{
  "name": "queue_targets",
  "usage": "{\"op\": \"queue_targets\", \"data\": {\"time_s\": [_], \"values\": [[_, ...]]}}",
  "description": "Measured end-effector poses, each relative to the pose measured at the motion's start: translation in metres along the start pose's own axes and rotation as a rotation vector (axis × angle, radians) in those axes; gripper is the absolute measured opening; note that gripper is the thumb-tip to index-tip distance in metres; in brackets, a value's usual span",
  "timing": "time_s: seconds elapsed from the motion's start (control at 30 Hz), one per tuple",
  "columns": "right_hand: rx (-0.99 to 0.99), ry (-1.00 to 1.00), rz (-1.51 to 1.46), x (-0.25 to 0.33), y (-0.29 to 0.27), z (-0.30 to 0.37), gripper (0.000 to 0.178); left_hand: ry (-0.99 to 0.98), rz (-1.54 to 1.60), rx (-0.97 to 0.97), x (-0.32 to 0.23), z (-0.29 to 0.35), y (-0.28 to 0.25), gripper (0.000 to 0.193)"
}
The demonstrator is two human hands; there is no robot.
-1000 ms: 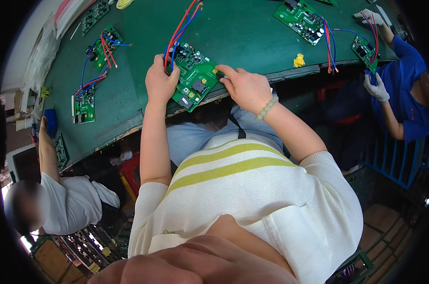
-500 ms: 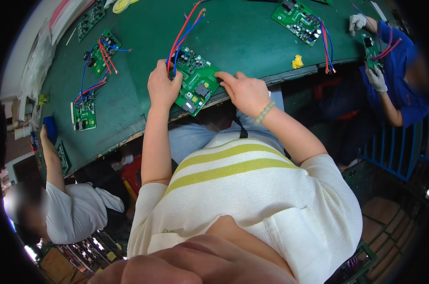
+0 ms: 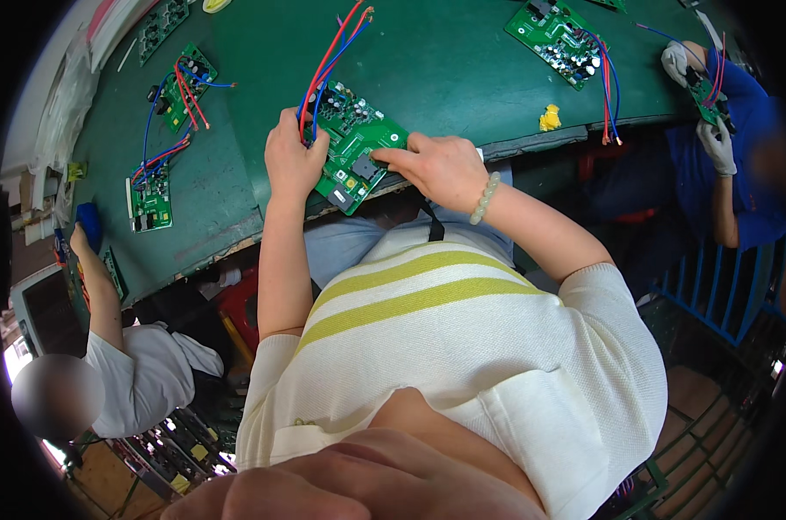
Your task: Assembling and inspecting components on printed circuit boards at a factory workbench.
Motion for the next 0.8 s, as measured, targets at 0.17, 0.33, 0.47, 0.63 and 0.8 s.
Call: {"op": "queue_targets", "data": {"time_s": [0.17, 0.33, 0.47, 0.63, 0.8], "values": [[0.226, 0.018, -0.045, -0.003, 0.000, -0.003, 0.030, -0.040, -0.020, 0.043, 0.002, 0.002, 0.000, 0.034], [0.193, 0.070, -0.068, -0.006, -0.001, 0.000, 0.034, -0.079, -0.029, 0.081, 0.003, 0.002, 0.002, 0.038], [0.140, 0.065, -0.050, -0.004, 0.001, -0.001, 0.034, -0.087, -0.040, 0.088, 0.002, 0.000, 0.002, 0.037], [0.077, 0.059, -0.015, 0.001, 0.008, 0.004, 0.031, -0.059, -0.047, 0.074, 0.003, 0.002, 0.001, 0.037], [0.065, 0.145, -0.120, -0.003, 0.011, 0.004, 0.025, -0.065, -0.042, 0.083, 0.001, 0.001, 0.001, 0.037]]}}
Point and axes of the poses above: each hand's wrist, its own z-axis away from the middle knuckle, its own y-axis out of the palm, x = y × z, the point moved 5 cm from there along -z, towards the middle knuckle, and after that the axes turned 15 degrees about y, right-handed, at the moved point
